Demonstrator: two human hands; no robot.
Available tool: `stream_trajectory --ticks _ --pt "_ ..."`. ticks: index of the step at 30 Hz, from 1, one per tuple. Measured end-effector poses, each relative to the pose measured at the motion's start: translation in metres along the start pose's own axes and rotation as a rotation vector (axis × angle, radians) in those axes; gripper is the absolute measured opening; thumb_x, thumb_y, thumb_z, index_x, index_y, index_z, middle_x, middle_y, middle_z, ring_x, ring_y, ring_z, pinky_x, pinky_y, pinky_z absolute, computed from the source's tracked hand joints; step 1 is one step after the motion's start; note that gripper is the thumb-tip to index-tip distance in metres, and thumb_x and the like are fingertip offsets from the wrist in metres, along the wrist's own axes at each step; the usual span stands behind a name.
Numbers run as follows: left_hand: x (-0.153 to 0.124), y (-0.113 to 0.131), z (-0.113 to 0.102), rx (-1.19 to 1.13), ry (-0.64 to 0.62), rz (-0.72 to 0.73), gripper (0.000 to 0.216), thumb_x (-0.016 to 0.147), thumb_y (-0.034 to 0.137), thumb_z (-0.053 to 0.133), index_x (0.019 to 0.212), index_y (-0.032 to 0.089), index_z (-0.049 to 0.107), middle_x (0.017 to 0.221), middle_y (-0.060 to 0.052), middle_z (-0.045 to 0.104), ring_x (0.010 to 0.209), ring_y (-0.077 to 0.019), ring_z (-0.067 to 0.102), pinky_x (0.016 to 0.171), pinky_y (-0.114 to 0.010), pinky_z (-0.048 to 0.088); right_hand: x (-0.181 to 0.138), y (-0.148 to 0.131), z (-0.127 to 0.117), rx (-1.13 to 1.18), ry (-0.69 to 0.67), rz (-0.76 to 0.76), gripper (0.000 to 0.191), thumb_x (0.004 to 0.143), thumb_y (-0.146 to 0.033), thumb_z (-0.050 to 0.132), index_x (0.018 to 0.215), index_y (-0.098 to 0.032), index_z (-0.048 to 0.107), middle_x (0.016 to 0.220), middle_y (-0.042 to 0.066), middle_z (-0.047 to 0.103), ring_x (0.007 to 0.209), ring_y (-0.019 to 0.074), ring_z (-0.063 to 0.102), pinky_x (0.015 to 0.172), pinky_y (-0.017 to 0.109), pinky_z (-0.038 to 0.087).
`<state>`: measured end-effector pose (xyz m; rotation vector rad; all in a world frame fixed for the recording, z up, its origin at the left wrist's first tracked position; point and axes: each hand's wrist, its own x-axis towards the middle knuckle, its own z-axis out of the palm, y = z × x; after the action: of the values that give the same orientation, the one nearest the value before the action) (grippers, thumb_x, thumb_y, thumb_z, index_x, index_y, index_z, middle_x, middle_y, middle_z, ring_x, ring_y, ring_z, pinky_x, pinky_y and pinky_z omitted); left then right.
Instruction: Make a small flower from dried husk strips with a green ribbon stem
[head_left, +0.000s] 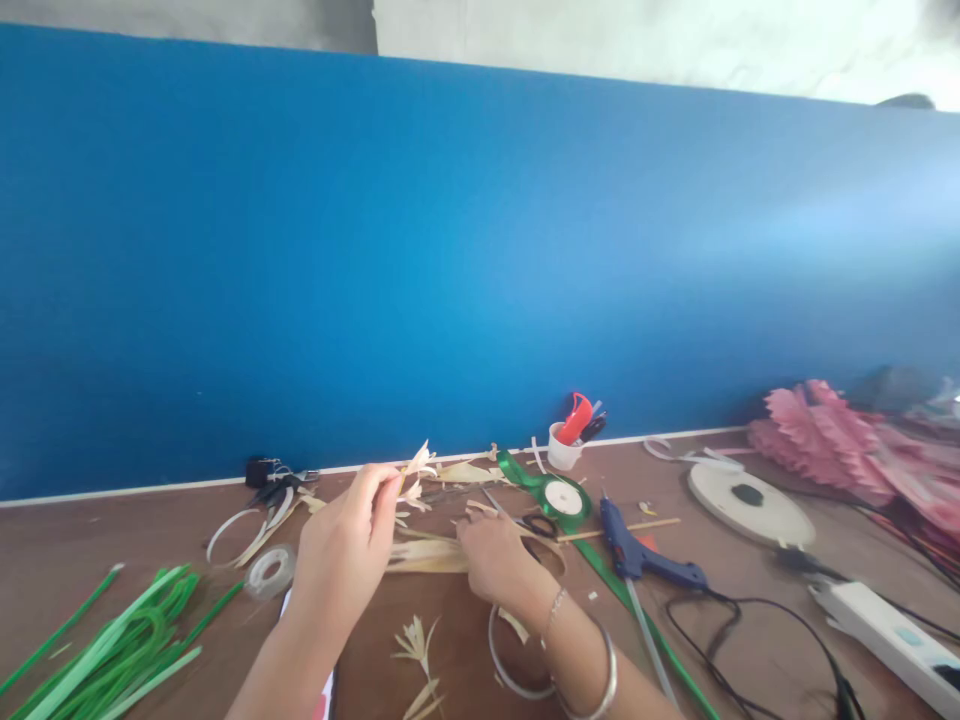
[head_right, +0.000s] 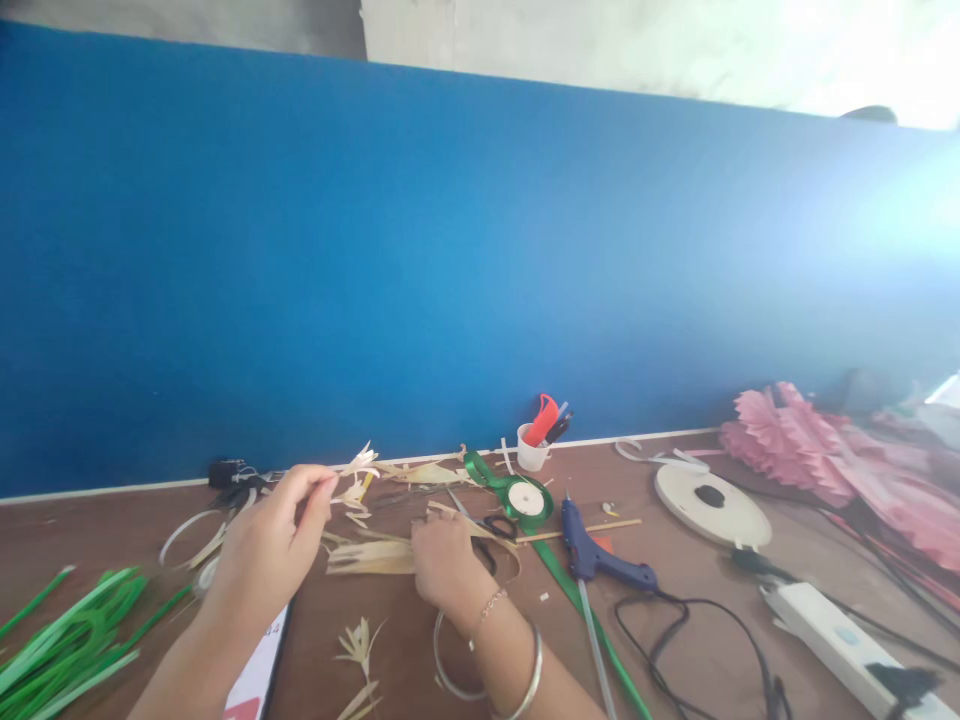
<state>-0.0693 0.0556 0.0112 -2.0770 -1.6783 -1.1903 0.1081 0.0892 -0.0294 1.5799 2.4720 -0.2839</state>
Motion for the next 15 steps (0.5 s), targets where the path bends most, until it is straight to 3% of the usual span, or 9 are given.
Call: stream_trajectory --ticks 4,7,9,12,15 --pt "0.002 -0.001 -0.004 0.006 -0.018 -0.016 0.013 0.092 0.028 0.045 0.089 0.023 0.057 0.060 0.004 0.068 0.044 -0.0139 0.059 0.045 -0.022 0.036 -0.008 -0.012 -0.008 0.020 -0.116 -0.058 0.025 0.088 -0.023 0.063 0.110 -0.014 0.062 0.110 0.008 0.066 0.098 0.0231 0.064 0.084 0.044 0.052" --pt "0.002 -0.002 -0.006 0.002 -0.020 -0.036 0.013 0.092 0.029 0.045 0.088 0.023 0.056 0.060 0.004 0.068 0.044 -0.0142 0.060 0.046 -0.022 0.037 -0.020 -0.011 -0.015 0.082 -0.216 -0.111 0.024 0.067 -0.008 0.074 0.090 -0.014 0.072 0.090 0.008 0.074 0.087 0.0266 0.069 0.074 0.035 0.054" --pt "0.003 -0.002 -0.006 0.002 -0.021 -0.044 0.012 0.092 0.029 0.045 0.089 0.024 0.056 0.059 0.004 0.068 0.046 -0.0149 0.061 0.048 -0.022 0.037 -0.027 -0.001 -0.019 0.151 -0.255 -0.152 0.029 0.058 -0.004 0.076 0.083 -0.019 0.075 0.083 0.003 0.076 0.080 0.0240 0.071 0.066 0.027 0.053" --pt "0.003 -0.003 -0.005 0.001 -0.030 -0.063 0.012 0.092 0.029 0.045 0.089 0.024 0.056 0.059 0.004 0.069 0.046 -0.0155 0.061 0.048 -0.023 0.037 -0.028 0.025 -0.023 0.224 -0.211 -0.113 0.024 0.071 -0.013 0.072 0.093 -0.024 0.073 0.091 -0.002 0.075 0.083 0.0179 0.069 0.069 0.024 0.053" --pt "0.003 -0.003 -0.004 0.012 -0.049 -0.073 0.013 0.092 0.027 0.044 0.089 0.023 0.056 0.060 0.004 0.069 0.047 -0.0160 0.062 0.047 -0.023 0.037 -0.018 0.051 -0.022 0.198 -0.117 0.081 0.020 0.091 -0.027 0.058 0.108 -0.018 0.064 0.110 0.006 0.066 0.094 0.0194 0.065 0.081 0.038 0.053"
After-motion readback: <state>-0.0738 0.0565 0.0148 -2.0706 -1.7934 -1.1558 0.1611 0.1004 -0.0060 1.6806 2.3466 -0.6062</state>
